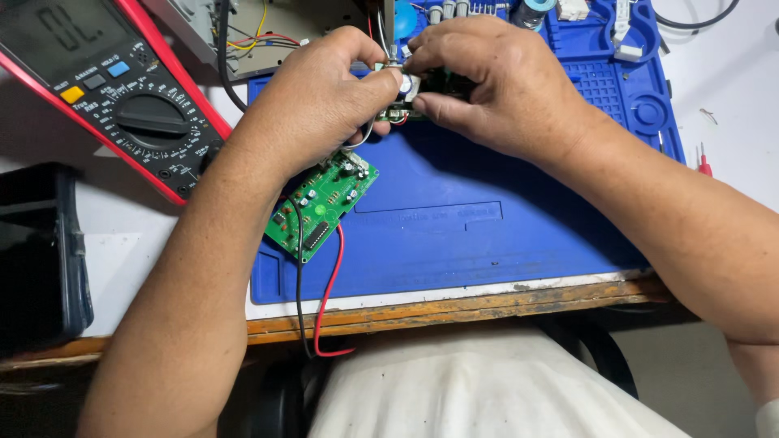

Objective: The person solders components onto a green circuit board using a soldering iron and solder wire. They then use a multimeter to test the connections on the board and later use a desoldering pump to remove solder from a component.

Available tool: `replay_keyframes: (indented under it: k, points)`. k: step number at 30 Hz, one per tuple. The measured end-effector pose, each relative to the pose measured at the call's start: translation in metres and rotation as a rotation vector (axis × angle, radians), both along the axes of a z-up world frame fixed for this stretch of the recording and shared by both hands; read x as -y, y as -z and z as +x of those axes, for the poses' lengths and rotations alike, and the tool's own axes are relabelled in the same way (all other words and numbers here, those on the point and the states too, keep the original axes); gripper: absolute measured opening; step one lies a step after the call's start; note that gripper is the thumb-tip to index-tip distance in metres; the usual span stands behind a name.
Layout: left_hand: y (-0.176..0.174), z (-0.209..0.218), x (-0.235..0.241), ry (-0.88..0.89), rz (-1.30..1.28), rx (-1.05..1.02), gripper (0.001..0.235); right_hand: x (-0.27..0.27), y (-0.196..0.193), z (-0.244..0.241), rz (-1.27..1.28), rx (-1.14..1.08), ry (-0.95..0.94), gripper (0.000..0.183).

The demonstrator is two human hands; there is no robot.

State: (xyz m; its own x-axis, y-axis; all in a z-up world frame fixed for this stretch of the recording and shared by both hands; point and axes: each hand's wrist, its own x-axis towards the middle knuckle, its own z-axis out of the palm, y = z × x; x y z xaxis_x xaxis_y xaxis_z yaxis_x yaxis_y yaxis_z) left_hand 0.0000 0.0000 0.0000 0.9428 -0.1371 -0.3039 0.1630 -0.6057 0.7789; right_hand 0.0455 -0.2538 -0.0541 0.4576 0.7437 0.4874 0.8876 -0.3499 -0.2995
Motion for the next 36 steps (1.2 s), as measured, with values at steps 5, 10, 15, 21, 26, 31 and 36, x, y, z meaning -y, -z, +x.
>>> replay_keyframes:
  k: [5, 10, 15, 21, 26, 31, 36]
  points:
    - [0.007, 0.002, -0.002, 0.017, -0.004, 0.026, 0.026, -0.004, -0.011, -0.004, -0.026, -0.013, -0.001, 0.024]
    - [0.008, 0.003, -0.001, 0.016, 0.003, 0.031, 0.03, -0.007, -0.017, -0.004, -0.032, -0.025, -0.01, 0.019]
    - [0.009, 0.003, 0.0, -0.021, -0.09, -0.028, 0.024, -0.016, -0.019, -0.006, 0.11, -0.537, 0.211, 0.009]
    - [0.012, 0.005, 0.0, -0.021, -0.058, -0.049, 0.036, -0.017, -0.012, -0.004, 0.081, -0.535, 0.265, 0.012]
    - [0.0, 0.001, 0.005, -0.053, -0.031, -0.079, 0.034, -0.019, -0.002, -0.003, 0.125, -0.453, 0.238, 0.01]
    - [0.004, 0.001, 0.004, -0.051, -0.035, -0.065, 0.03, -0.021, -0.002, -0.004, 0.121, -0.453, 0.239, 0.01]
    - [0.011, 0.002, 0.002, -0.044, -0.062, -0.034, 0.028, -0.024, -0.003, -0.007, 0.125, -0.375, 0.261, 0.01]
